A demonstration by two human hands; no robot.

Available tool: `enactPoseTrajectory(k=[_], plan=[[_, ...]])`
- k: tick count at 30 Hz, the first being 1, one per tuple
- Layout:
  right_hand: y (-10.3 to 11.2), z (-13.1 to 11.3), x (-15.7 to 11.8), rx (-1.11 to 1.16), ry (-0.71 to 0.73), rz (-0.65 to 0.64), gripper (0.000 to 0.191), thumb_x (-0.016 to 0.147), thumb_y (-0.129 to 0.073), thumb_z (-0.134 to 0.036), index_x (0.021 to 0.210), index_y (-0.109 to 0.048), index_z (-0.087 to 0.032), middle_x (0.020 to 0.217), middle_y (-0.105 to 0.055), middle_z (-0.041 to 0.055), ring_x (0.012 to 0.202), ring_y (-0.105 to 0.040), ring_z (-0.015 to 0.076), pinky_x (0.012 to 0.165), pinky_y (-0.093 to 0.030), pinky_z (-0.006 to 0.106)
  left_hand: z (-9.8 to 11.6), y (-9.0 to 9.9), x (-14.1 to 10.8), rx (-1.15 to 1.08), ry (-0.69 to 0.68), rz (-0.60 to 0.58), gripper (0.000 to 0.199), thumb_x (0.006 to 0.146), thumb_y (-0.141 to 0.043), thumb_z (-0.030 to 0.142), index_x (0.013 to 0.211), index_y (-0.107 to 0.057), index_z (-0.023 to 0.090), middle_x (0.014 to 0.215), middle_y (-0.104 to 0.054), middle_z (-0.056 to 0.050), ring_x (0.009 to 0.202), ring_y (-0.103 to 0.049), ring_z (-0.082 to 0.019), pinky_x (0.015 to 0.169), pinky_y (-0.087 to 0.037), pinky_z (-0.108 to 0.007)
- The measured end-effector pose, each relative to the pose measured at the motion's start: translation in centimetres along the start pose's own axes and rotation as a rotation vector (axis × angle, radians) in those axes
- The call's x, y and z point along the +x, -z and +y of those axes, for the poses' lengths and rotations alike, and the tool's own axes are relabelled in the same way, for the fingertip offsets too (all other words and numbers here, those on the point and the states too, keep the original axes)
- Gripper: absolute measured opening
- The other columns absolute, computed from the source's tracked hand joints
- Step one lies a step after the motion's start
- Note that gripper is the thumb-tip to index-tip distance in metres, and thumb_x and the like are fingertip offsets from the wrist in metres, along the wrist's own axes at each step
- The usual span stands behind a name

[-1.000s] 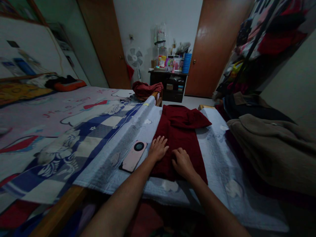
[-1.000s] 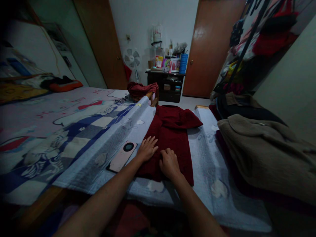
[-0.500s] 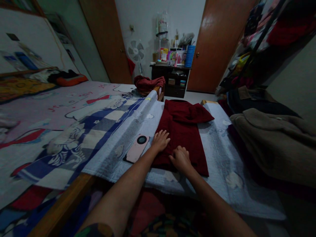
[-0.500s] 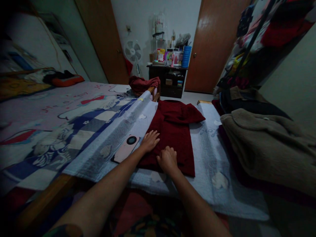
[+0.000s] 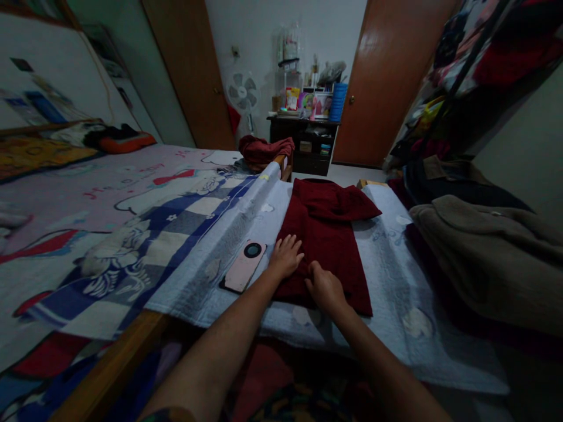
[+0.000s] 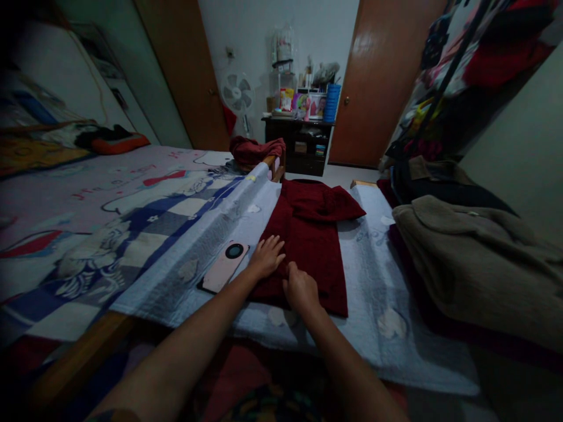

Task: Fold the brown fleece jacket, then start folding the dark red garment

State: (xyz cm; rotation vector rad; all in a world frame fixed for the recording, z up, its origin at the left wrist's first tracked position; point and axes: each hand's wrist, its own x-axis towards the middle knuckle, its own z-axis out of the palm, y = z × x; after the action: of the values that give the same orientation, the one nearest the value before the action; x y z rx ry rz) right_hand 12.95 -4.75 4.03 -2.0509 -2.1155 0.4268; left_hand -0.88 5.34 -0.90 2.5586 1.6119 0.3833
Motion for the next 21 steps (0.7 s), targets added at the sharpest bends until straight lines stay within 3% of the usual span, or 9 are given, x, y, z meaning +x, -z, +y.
enactPoseTrajectory(k=[8,12,16,21], plan=[[1.0,-0.1,0.5,-0.06,0.113,-0.104,0.025,0.083,-0.057,-0.02,0.108,-0.058,-0.019,0.106,-0.07,0.0092,0.097,-0.065,0.022,0.074,-0.041,0.028,0.4,-0.9,-0.6,0.064,0.006,0.08,0.052,0.095,-0.042,0.046,0.141,-0.046,0.023,0.153,-0.038,-0.008,0.144,-0.027,-0.026,0.117,-0.021,-0.046],[2.6,0.8,1.8,-0.036,0.242,-0.233,0.018,0.082,-0.055,-0.022,0.095,-0.067,-0.019,0.098,-0.072,0.0086,0.09,-0.067,0.0217,0.073,-0.041,0.028,0.3,-1.2,-0.7,0.091,-0.007,0.11,0.054,0.094,-0.043,0.048,0.141,-0.046,0.022,0.153,-0.039,-0.008,0.144,-0.028,-0.026,0.117,-0.022,-0.047],[3.8,2.3,5.4,0.023,0.312,-0.247,0.02,0.083,-0.053,-0.02,0.09,-0.071,-0.019,0.095,-0.074,0.0074,0.085,-0.067,0.0182,0.074,-0.041,0.025,0.1,-1.4,-0.9,0.104,-0.024,0.142,0.055,0.094,-0.043,0.049,0.142,-0.045,0.023,0.153,-0.038,-0.008,0.144,-0.028,-0.026,0.117,-0.023,-0.047],[4.6,3.6,11.8,0.073,0.164,-0.13,0.018,0.083,-0.057,-0.02,0.09,-0.073,-0.018,0.094,-0.074,0.0065,0.085,-0.066,0.0161,0.072,-0.039,0.022,0.0,-1.5,-1.2,0.103,-0.052,0.193,0.051,0.095,-0.043,0.043,0.143,-0.042,0.026,0.155,-0.035,-0.006,0.144,-0.027,-0.023,0.117,-0.025,-0.047]])
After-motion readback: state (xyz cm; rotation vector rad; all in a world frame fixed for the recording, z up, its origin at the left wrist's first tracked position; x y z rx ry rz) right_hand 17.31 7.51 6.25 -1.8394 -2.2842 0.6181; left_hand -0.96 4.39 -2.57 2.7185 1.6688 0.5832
